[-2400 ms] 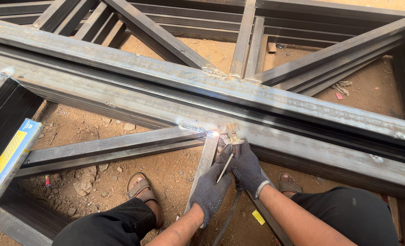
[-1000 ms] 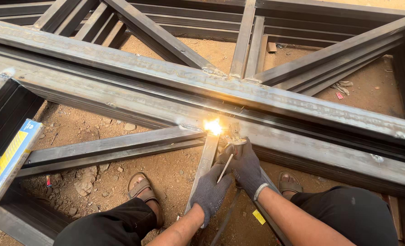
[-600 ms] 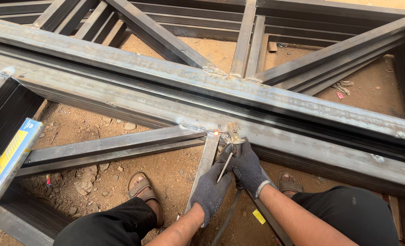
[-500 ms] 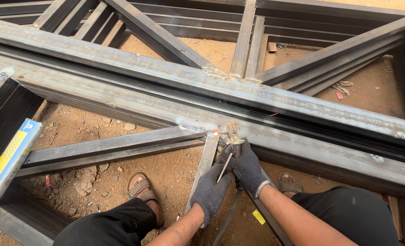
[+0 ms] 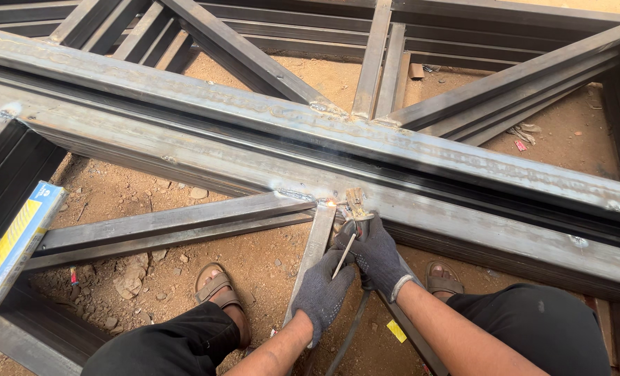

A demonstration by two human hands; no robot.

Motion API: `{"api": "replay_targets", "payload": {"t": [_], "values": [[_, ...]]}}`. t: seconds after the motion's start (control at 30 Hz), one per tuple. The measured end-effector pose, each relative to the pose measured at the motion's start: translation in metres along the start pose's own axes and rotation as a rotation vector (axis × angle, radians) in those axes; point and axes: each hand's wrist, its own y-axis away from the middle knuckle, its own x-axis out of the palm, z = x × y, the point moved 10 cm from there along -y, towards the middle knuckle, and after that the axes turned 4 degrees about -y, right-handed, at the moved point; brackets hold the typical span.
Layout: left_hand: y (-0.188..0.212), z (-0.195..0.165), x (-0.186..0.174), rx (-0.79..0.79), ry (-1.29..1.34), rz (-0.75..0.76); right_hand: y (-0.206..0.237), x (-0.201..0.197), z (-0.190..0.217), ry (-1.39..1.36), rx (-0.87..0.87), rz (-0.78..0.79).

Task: The person welds the joints of a large rectangular metal frame using a handheld welding electrode holder, applying sparks to multiple connection points along the steel beams.

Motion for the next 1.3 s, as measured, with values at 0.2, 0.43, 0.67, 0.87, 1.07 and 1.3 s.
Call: {"api": "replay_targets", "payload": {"t": [0.2, 0.43, 0.67, 0.87, 1.07, 1.3], "values": [[-0.001, 0.000, -0.001, 0.038, 0.009, -0.009, 0.001, -0.002, 0.002, -0.031, -0.028, -0.011], [-0.002, -0.003, -0.002, 0.105, 0.022, -0.018, 0.005, -0.007, 0.010, -0.061, -0.073, -0.062], [-0.004, -0.002, 0.000, 0.087, 0.012, -0.012, 0.010, -0.005, 0.010, -0.203, -0.019, -0.045], [-0.002, 0.003, 0.003, 0.012, 0.021, 0.021, 0.005, 0.000, 0.000, -0.170, 0.041, -0.001], [-0.001, 0.000, 0.001, 0.020, 0.013, 0.013, 0.002, 0.002, -0.004, -0.150, 0.032, 0.027], [0.000, -0.005, -0.001, 0.078, 0.001, -0.012, -0.007, 0.010, -0.013, -0.234, -0.027, 0.049]]}}
